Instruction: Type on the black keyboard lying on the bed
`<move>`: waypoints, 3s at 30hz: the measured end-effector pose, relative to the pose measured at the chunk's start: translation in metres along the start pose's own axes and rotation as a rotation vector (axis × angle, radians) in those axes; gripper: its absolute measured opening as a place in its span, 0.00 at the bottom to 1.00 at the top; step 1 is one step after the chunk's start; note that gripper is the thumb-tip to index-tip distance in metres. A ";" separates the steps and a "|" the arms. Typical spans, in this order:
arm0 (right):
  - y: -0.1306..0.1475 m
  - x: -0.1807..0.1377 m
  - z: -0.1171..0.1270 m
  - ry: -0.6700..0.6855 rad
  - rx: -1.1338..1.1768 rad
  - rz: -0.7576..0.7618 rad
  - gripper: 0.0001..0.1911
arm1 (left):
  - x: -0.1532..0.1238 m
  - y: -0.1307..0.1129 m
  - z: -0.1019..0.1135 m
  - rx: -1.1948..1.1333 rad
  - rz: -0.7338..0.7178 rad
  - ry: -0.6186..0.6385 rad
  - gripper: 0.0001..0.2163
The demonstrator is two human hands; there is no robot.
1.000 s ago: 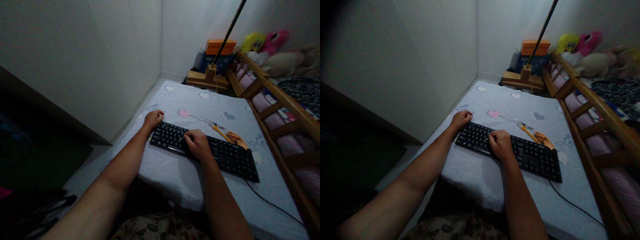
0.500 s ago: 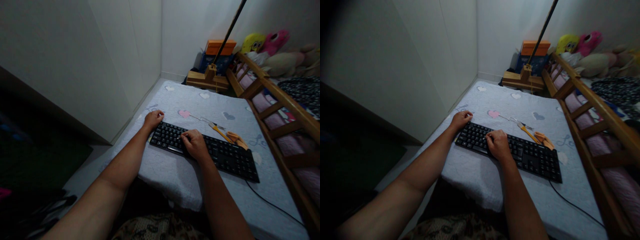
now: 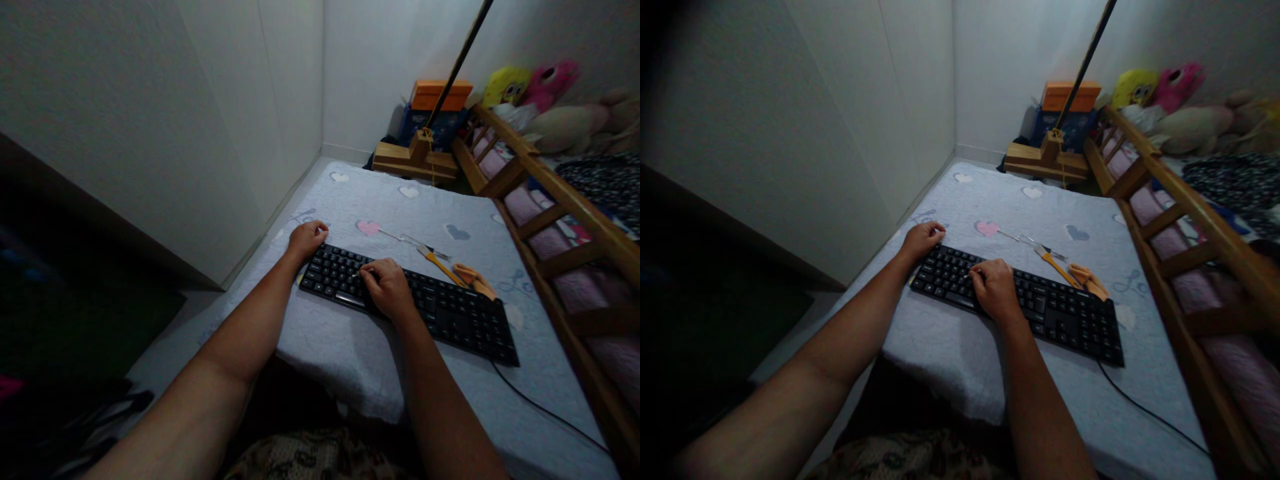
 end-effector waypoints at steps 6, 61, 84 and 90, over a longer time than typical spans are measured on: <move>-0.001 0.001 0.000 -0.019 0.004 -0.014 0.08 | 0.000 0.001 0.000 0.008 -0.012 -0.006 0.11; -0.010 0.000 0.003 -0.056 -0.036 -0.111 0.09 | 0.000 0.001 0.000 0.025 0.009 0.012 0.11; -0.017 -0.003 0.008 -0.056 -0.036 -0.138 0.09 | 0.000 0.001 0.000 0.011 0.004 0.011 0.12; -0.014 -0.003 0.008 -0.047 -0.044 -0.104 0.09 | 0.002 0.003 -0.002 0.011 -0.013 0.009 0.11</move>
Point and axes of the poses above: each hand's wrist, its own x-axis towards the middle knuckle, its own z-axis out of the back of the hand, y = z × x, the point moved 5 cm from there along x, towards the middle knuckle, and after that the axes turned 7 degrees about -x, right-handed, at the moved point
